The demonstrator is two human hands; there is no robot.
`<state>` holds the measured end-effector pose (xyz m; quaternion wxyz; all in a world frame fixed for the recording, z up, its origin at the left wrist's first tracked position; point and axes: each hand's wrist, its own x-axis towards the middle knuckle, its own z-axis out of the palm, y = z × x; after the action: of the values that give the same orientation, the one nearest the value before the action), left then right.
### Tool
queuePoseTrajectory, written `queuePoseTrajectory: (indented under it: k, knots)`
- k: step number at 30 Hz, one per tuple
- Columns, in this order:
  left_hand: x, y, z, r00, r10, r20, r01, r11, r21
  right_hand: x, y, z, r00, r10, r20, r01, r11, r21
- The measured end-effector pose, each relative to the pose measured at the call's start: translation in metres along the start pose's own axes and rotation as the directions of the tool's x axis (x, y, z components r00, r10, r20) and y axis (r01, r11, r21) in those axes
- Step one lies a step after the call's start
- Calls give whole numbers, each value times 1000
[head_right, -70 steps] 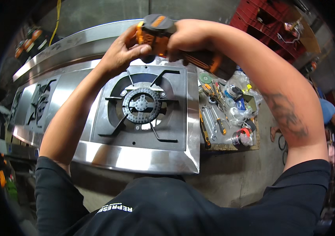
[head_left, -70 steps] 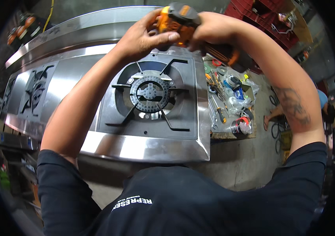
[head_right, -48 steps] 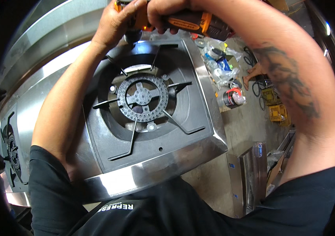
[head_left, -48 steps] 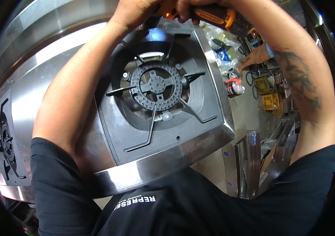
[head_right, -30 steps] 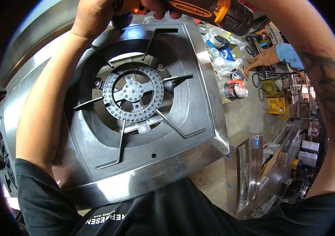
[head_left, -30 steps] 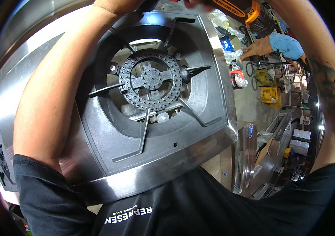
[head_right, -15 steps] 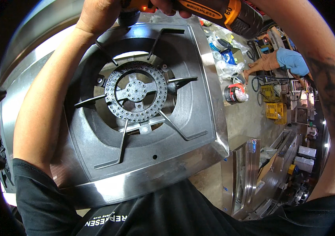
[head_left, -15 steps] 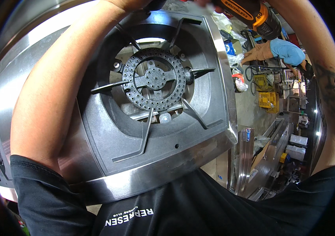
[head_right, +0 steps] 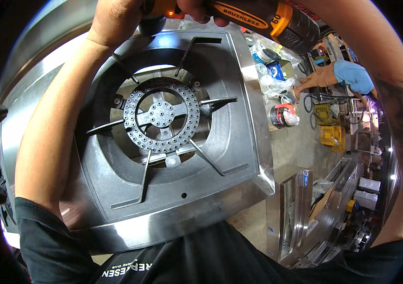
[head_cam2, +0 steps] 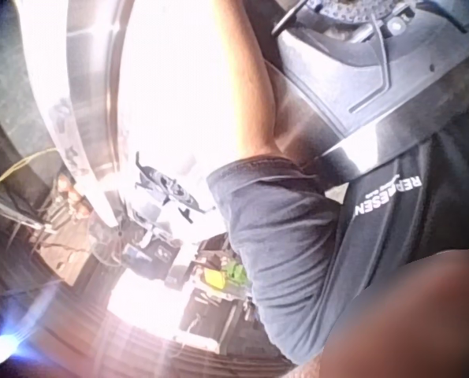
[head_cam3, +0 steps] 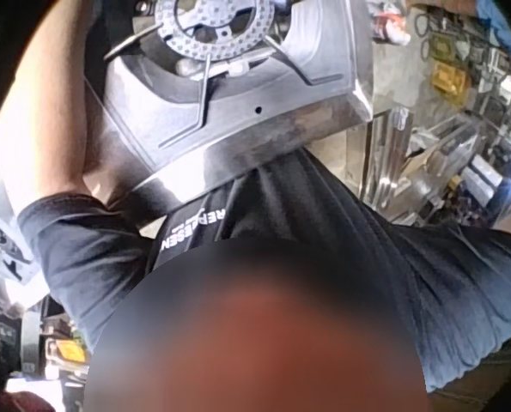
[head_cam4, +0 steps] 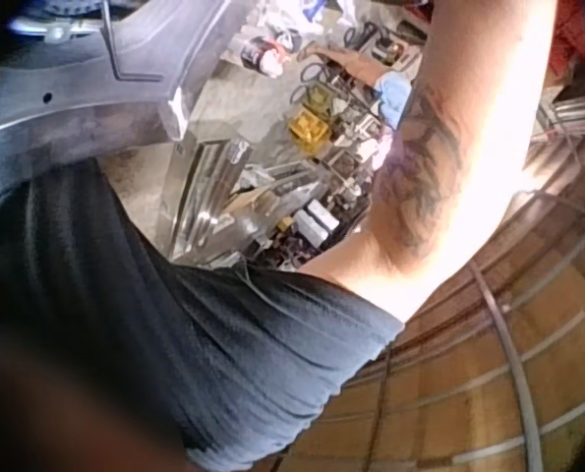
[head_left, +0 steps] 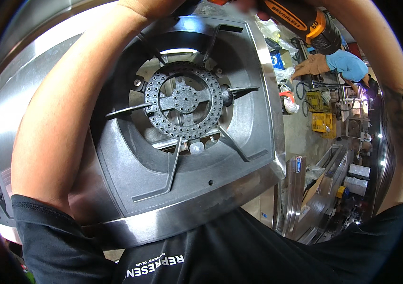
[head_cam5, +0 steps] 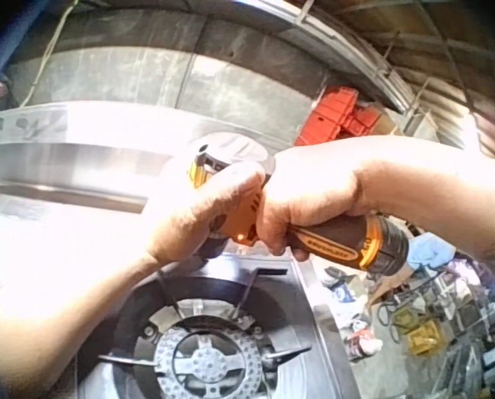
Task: The person connects a copper gas line to a brass valve on a stainless steel counter and tightens it with a wrench. They then walk to a workbench, load a drill bit into a cordless drill, and use the drill on a gas stove burner assembly.
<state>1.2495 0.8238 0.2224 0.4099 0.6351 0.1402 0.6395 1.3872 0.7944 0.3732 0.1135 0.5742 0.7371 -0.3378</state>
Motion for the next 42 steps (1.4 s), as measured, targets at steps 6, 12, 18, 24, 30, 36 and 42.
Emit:
queuePoseTrajectory:
  k: [6, 12, 18, 24, 30, 36, 42]
  knots:
    - [-2, 1, 3, 1000, -8, -1, 8, 1000, -3, -2, -3, 1, 1000, 3, -2, -3, 998, -60]
    - [-4, 0, 4, 1000, -7, -4, 7, 1000, -20, -1, -1, 8, 993, 45, -108, -52, 996, -66]
    - [-3, -1, 2, 1000, -10, -5, 10, 999, -33, -3, -4, 2, 1000, -12, 13, 14, 994, -105]
    - [-11, 2, -4, 1000, -14, -3, 14, 999, -39, 8, -6, 16, 993, 45, -107, -68, 972, -223]
    - [-9, 2, -7, 1000, -16, -6, 16, 998, -58, 8, -8, -3, 998, 57, -2, -56, 964, -259]
    - [-11, 7, -4, 998, -48, -38, 45, 995, -89, 21, -13, -19, 993, 65, 99, -8, 869, -495]
    - [-11, 16, -4, 996, -93, -10, 93, 996, -4, 14, 5, -11, 985, -171, 38, 173, 910, -378]
